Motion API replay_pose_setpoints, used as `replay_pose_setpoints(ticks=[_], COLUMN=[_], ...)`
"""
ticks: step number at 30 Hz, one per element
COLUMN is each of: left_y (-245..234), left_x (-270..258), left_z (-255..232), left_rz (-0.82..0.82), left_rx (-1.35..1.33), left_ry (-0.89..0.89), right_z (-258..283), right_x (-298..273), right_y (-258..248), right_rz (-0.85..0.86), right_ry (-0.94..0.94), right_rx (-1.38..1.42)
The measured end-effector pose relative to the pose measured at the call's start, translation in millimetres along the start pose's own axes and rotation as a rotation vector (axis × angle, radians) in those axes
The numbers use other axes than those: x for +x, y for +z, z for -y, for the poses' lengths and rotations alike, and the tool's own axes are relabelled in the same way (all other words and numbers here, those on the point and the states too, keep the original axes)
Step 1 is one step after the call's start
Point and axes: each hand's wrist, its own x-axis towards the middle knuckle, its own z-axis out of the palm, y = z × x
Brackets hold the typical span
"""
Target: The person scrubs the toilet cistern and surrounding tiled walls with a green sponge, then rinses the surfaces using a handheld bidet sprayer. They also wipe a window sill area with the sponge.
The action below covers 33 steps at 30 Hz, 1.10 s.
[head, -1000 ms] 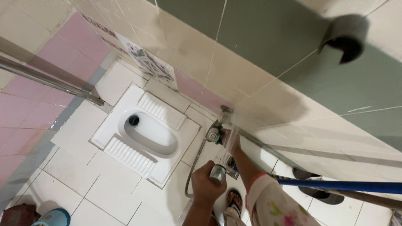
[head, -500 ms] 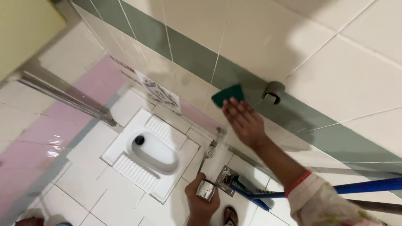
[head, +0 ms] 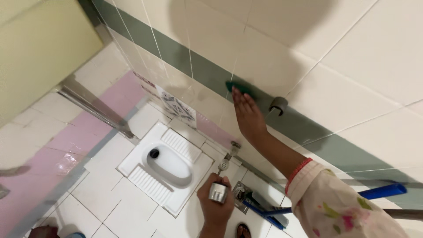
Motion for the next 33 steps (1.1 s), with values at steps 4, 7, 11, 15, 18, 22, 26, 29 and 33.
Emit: replay_pose_setpoints(ticks=[4,7,11,15,18,22,26,29,33], left_y=[-8.7,-13.6,-23.9,-32.8,-34.4,-33.7,-32.6,-37.8,-46.9], left_x=[6.1,11.3,16.2,11.3,9.9,11.0,10.0,6.1,9.9], left_z=[-42.6,-66.5,-79.9,-92.0,-104.5,-123.0,-136.7,-140.7,-145.3], left_rz=[-0.049,-0.041,-0.051,-0.059,-0.075,-0.065,0.013,0.092,-0.049], left_rx=[-0.124,-0.136,0.051,0.058,0.05,0.122,0.212,0.292,0.116], left_ry=[-0.001,-0.045,-0.091,-0.048,0.0,-0.038,-0.115,-0.222,-0.03], right_z=[-24.8,-7.0,-7.4,-80.8,-160.4,-200.0,-151.2,-118.0,-154.9], right_x=[21.2,28.1,33.5,31.3,26.5,22.3,52.5,37.8,7.3], right_y=[-18.0,-0.1,9.3,-55.0,-111.6,-140.7,-110.0,-81.3,-100.6], right_rz=[-0.148,-0.123,0.083,-0.073,-0.108,-0.324,-0.053,-0.012,0.289], right_ry=[0.26,0.142,-0.101,0.135,0.299,0.282,0.086,-0.07,-0.009], right_rx=[0.328,0.226,0.005,0.054,0.143,0.149,0.1,-0.011,0.189])
